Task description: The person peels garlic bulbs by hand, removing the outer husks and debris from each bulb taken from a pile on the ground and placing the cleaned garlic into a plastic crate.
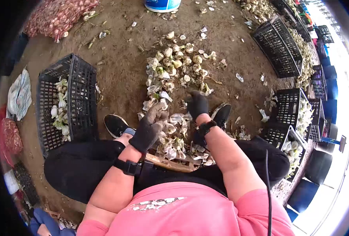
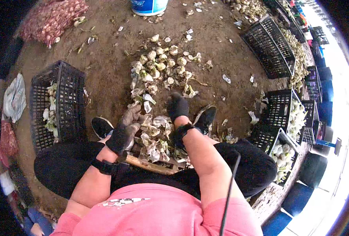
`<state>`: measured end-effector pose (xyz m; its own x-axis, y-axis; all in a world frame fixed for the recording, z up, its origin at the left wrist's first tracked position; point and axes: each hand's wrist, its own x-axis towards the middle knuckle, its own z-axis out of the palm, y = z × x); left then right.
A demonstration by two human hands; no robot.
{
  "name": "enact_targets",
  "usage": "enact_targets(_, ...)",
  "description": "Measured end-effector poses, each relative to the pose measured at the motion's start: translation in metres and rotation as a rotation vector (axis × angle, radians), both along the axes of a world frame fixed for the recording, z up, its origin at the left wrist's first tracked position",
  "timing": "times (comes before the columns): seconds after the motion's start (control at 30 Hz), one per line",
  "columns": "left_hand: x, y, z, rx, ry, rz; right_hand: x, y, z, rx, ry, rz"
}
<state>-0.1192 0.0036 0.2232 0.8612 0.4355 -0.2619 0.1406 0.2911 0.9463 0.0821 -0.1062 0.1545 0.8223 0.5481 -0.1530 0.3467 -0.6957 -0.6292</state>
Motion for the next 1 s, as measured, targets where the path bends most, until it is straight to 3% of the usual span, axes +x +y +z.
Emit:
enact_targets(0.03, 0.001, 0.002, 0.000, -0.012, 0.001, 0.019, 0.021, 0.006, -0.001, -0.016, 0.026, -0.055)
enact_targets(0.1, 0.002, 0.004, 0.006, 0.164, 0.512, -0.203, 0.064, 0.018, -0.009, -0.049, -0.235, -0.093)
enact_targets(0.13, -0.004, -0.002, -0.010, -0.073, 0.270, -0.159, 0.087, 0.022, -0.019, -0.054, -0.403, -0.069)
enact_targets(0.17, 0.000, -0.003, -0.002, 0.075, 0.219, -0.224, 0.106, 0.026, -0.029, -0.055, -0.567, -0.046)
enact_targets(0.23, 0.000, -0.010, -0.014, -0.119, 0.168, -0.247, 0.130, 0.037, -0.039, -0.125, -0.359, 0.041)
enact_targets(0.27, -0.002, -0.008, -0.017, -0.086, 0.199, -0.261, 0.138, 0.037, -0.055, -0.361, -0.210, 0.086)
enact_targets(0.37, -0.007, -0.002, -0.013, -0.024, 0.256, -0.119, 0.141, 0.042, -0.043, -0.303, -0.042, 0.044)
enact_targets(0.43, -0.003, 0.002, -0.007, -0.064, 0.292, -0.078, 0.138, 0.036, -0.045, -0.267, -0.117, 0.018)
enact_targets(0.5, 0.004, 0.003, -0.002, -0.103, 0.309, -0.015, 0.143, 0.024, -0.081, -0.219, -0.127, 0.128)
enact_targets(0.53, 0.006, 0.002, -0.001, -0.011, 0.299, -0.029, 0.120, 0.025, -0.079, -0.146, 0.198, -0.042)
enact_targets(0.57, 0.005, 0.002, 0.000, 0.080, 0.296, -0.041, 0.101, 0.018, -0.070, 0.381, 0.938, -0.437)
enact_targets(0.63, -0.002, 0.000, -0.011, -0.042, 0.245, -0.030, 0.061, 0.018, -0.034, 0.312, 0.851, -0.030)
enact_targets(0.7, -0.002, 0.001, -0.015, -0.052, 0.311, 0.008, 0.010, 0.034, 0.032, 0.370, 0.950, -0.192)
enact_targets(0.77, 0.001, 0.005, 0.008, 0.274, 0.304, 0.111, -0.023, 0.037, 0.064, 0.373, 0.940, -0.091)
enact_targets(0.83, 0.011, 0.002, 0.007, 0.251, -0.041, 0.401, -0.048, 0.033, 0.097, 0.374, 0.742, 0.215)
enact_targets(0.9, 0.010, 0.013, 0.004, 0.071, 0.108, 0.250, -0.064, 0.030, 0.112, 0.254, 0.753, 0.206)
enact_targets(0.97, 0.005, 0.020, 0.031, -0.093, 0.119, 0.327, -0.076, 0.020, 0.117, 0.531, 0.865, 0.157)
enact_targets(1.0, 0.006, 0.022, 0.024, 0.010, 0.064, 0.346, -0.082, 0.019, 0.121, 0.535, 0.855, 0.168)
